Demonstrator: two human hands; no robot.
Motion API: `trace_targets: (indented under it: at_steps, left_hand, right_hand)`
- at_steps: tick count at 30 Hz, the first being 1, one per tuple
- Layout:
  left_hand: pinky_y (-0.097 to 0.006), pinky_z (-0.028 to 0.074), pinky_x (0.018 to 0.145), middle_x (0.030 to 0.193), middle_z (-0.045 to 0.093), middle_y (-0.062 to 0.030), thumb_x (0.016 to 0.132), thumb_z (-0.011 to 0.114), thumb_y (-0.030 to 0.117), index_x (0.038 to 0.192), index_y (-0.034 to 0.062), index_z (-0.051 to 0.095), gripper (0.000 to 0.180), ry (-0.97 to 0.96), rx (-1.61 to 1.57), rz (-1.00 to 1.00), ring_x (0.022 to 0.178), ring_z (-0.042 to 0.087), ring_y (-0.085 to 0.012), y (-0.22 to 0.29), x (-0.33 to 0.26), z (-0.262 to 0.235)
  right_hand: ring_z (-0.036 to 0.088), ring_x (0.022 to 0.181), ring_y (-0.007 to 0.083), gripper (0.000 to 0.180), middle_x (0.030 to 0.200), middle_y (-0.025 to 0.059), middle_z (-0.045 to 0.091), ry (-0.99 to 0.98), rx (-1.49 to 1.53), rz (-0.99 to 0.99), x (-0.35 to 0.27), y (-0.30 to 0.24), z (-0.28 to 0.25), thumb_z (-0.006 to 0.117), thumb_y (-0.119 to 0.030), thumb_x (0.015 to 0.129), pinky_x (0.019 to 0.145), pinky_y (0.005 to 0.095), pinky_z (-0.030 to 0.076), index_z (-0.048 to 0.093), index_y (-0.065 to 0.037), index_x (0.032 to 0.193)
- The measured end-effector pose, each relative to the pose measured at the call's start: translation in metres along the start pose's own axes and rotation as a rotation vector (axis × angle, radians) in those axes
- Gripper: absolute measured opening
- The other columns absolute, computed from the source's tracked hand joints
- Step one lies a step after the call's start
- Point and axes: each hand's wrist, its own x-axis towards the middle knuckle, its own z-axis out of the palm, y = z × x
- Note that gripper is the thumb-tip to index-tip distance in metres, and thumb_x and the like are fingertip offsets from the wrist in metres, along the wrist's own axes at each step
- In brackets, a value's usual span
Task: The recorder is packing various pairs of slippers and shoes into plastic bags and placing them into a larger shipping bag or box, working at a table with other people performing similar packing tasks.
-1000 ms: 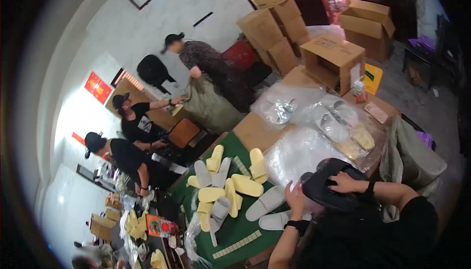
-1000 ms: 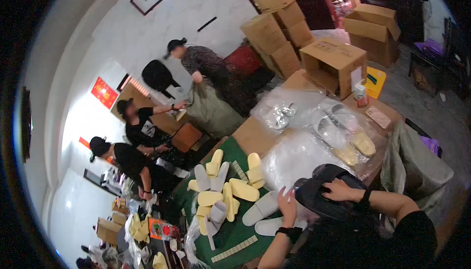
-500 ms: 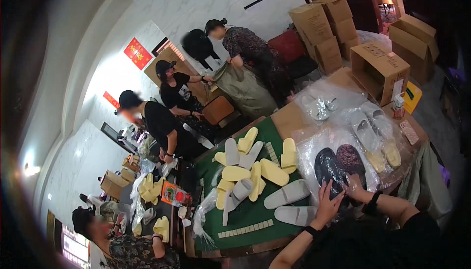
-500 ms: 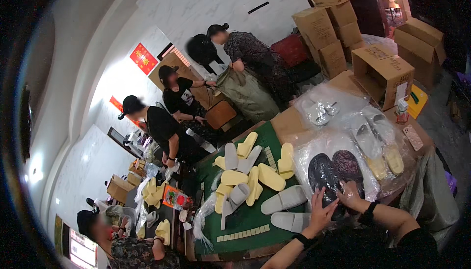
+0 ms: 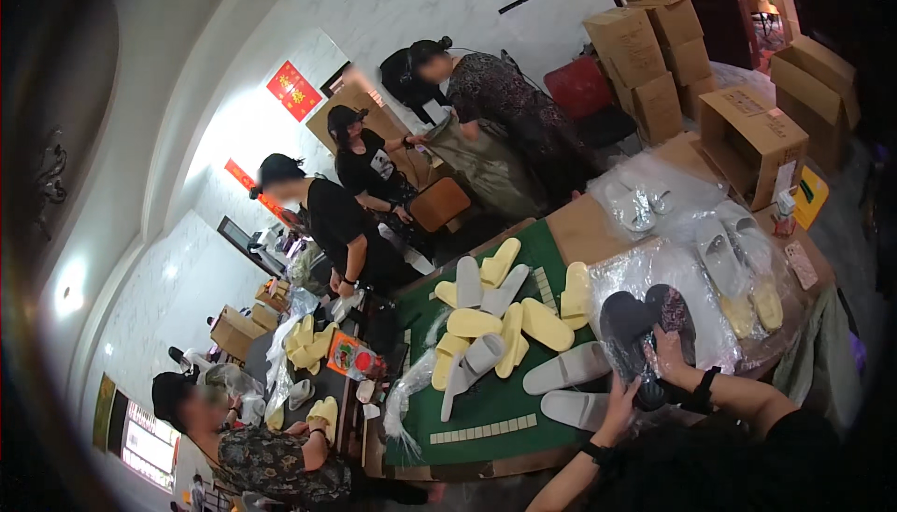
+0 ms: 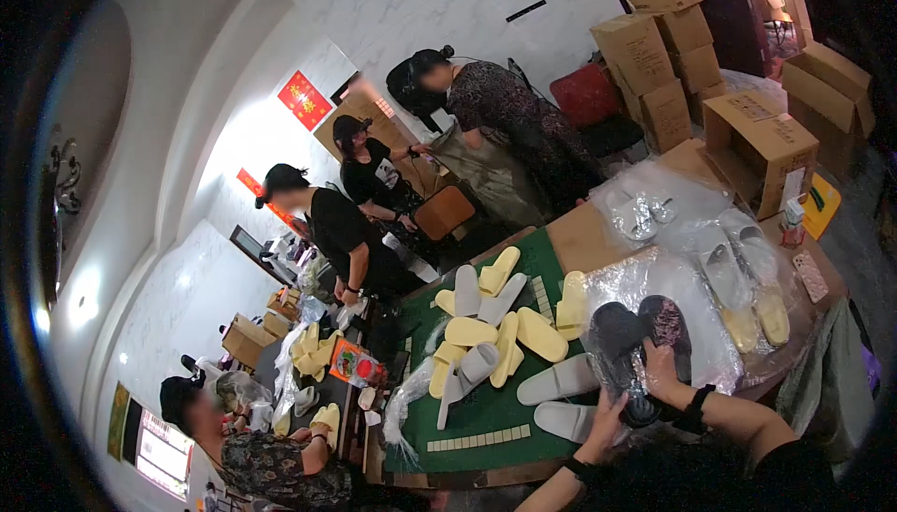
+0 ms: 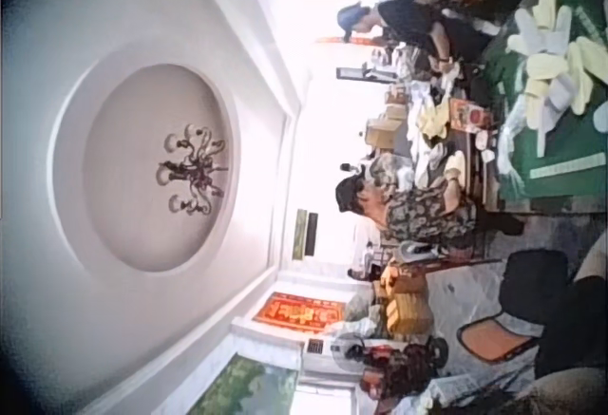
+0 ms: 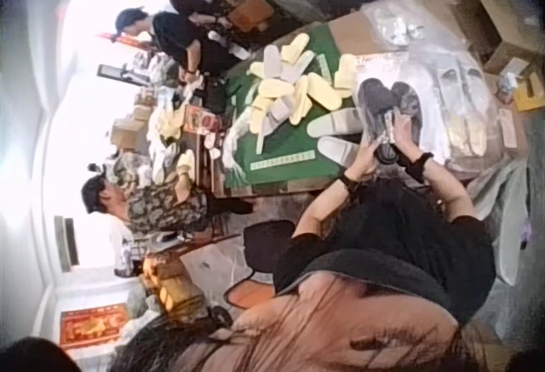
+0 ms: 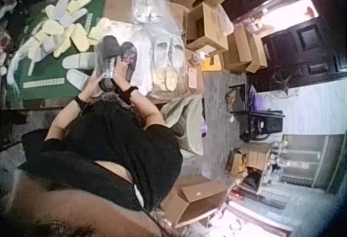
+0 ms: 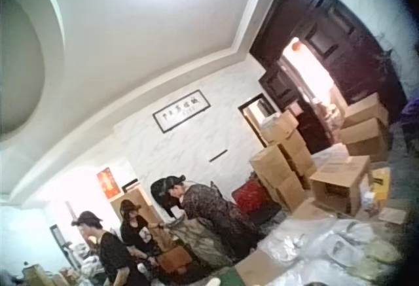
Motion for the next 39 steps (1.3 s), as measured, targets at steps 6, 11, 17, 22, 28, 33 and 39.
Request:
trace_targets:
  at_steps: [6,11,17,22,28,33,39]
  left_hand:
    - [-0.032,0.048,0.086,0.117,0.052,-0.0137,0.094,0.046,0.02,0.13,0.0025,0.031,0.043,0.016,-0.224,-0.421,0.102,0.058,-0.0234,0.019,-0.027,-0.011]
    - [-0.035,0.047,0.091,0.117,0.054,-0.0172,0.094,0.047,0.017,0.128,0.0006,0.034,0.041,-0.246,-0.145,-0.415,0.105,0.057,-0.0255,0.018,-0.032,-0.023]
    - [-0.032,0.045,0.094,0.118,0.054,-0.017,0.094,0.044,0.012,0.121,-0.0016,0.043,0.03,-0.262,-0.281,-0.498,0.106,0.056,-0.0251,0.017,-0.024,-0.011]
    - [-0.037,0.044,0.095,0.114,0.056,-0.0164,0.093,0.047,0.014,0.115,0.0003,0.047,0.026,-0.179,-0.384,-0.44,0.107,0.055,-0.027,-0.01,-0.01,-0.049]
    - [-0.044,0.041,0.095,0.116,0.054,-0.0149,0.09,0.05,0.015,0.099,0.0022,0.052,0.016,0.008,-0.418,-0.471,0.109,0.052,-0.0336,0.034,-0.021,-0.024]
    - [-0.045,0.041,0.097,0.121,0.052,-0.0158,0.09,0.049,0.013,0.09,0.0019,0.053,0.012,-0.115,-0.371,-0.472,0.11,0.052,-0.0355,0.032,-0.016,-0.012]
    - [-0.043,0.041,0.096,0.121,0.052,-0.0135,0.091,0.048,0.013,0.08,0.0031,0.053,0.015,-0.065,-0.473,-0.363,0.116,0.048,-0.0356,0.072,-0.02,0.044]
  right_hand:
    - [0.05,0.097,0.0395,0.047,0.094,0.0248,0.058,-0.112,-0.229,0.11,0.029,-0.052,-0.018,0.055,-0.034,0.08,0.087,0.0486,0.033,0.049,-0.002,0.115]
    - [0.05,0.099,0.0379,0.049,0.094,0.0235,0.059,-0.118,-0.321,0.034,0.053,-0.051,-0.015,0.054,-0.038,0.078,0.086,0.0482,0.034,0.056,-0.003,0.112]
    - [0.051,0.1,0.0379,0.041,0.105,0.0201,0.057,-0.275,-0.319,-0.187,0.059,-0.035,-0.017,0.055,-0.039,0.076,0.086,0.0505,0.037,0.06,-0.018,0.111]
    - [0.059,0.088,0.0336,0.035,0.096,0.015,0.062,-0.287,-0.324,-0.284,0.026,-0.028,-0.051,0.059,-0.035,0.075,0.078,0.0454,0.045,0.064,-0.011,0.099]
    - [0.049,0.107,0.0335,0.046,0.121,0.0126,0.052,0.092,-0.028,-0.499,-0.009,-0.057,-0.131,0.066,-0.033,0.075,0.091,0.0448,0.037,0.056,-0.011,0.115]
    - [0.038,0.122,0.0387,0.081,0.14,0.017,0.031,-0.297,-0.198,-0.744,0.019,-0.05,-0.144,0.067,-0.045,0.072,0.095,0.0564,0.029,0.029,-0.025,0.14]
    - [0.042,0.118,0.039,0.099,0.143,0.0233,0.023,-0.563,-0.144,-0.608,-0.022,-0.024,-0.106,0.068,-0.025,0.07,0.09,0.0511,0.035,0.004,-0.028,0.145]
